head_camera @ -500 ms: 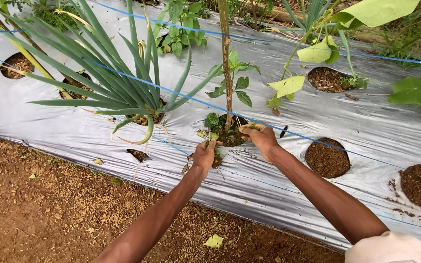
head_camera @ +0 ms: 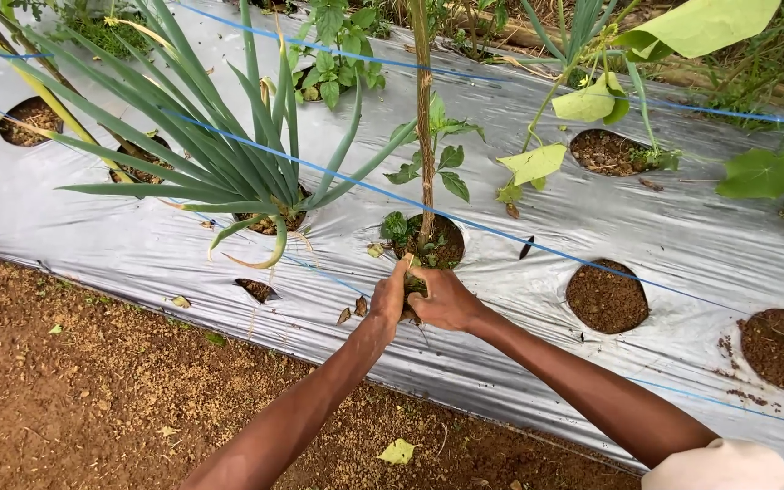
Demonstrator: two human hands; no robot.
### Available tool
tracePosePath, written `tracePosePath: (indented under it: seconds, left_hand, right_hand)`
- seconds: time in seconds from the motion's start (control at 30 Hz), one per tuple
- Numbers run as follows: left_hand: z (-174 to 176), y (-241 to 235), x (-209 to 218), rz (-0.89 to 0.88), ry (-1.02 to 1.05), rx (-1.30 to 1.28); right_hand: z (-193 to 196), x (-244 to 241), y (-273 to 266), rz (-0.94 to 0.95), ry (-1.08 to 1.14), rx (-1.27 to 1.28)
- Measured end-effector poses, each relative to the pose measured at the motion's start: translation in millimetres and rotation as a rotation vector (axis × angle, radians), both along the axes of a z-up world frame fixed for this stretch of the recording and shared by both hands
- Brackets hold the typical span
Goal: Adding soil to planting holes in a plastic-covered garden bed using hands and a small hand tool.
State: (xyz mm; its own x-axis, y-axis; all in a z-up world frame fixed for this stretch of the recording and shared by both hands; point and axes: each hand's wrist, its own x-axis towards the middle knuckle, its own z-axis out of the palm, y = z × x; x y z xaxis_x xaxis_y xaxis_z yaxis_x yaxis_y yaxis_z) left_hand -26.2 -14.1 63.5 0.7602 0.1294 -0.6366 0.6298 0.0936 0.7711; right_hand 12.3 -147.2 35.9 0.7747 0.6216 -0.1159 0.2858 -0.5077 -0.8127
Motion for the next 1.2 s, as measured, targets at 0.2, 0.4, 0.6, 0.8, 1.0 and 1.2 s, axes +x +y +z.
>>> tracePosePath:
  seconds: [0.2,0.4,0.6,0.8,1.0,1.2]
  left_hand:
    - [6.0,1.0,0.7,0.063,-0.07,-0.061]
    - [-123.9,10.0,45.6,0.12,-0.203,0.071]
    - [-169.1,23.2,83.7,0.093,-0.33,0.232]
    - [-148.3,22.6,84.3,-0.045,-0.37,0.335]
    - [-124.6,15.8,74.5,-0.105,-0.321,0.441]
    - [-160.0,29.7,90.6,-0.136,-0.376,0.389]
  right_hand:
    - [50.0,-27.7,10.5,-0.101,-0.195,-0.097]
    - [9.9,19.8,-9.3,-0.064,-0.213,0.081]
    - [22.0,55.4,-51.7,-0.115,-0.093,0.063]
    - [30.8,73.8,-61.5,-0.234,-0.349,-0.31]
    - [40.6,62.0,-51.7,-0.066,-0.442,-0.315]
    - [-5.2,64.1,-31.3,-0.232,-0.449,-0.39]
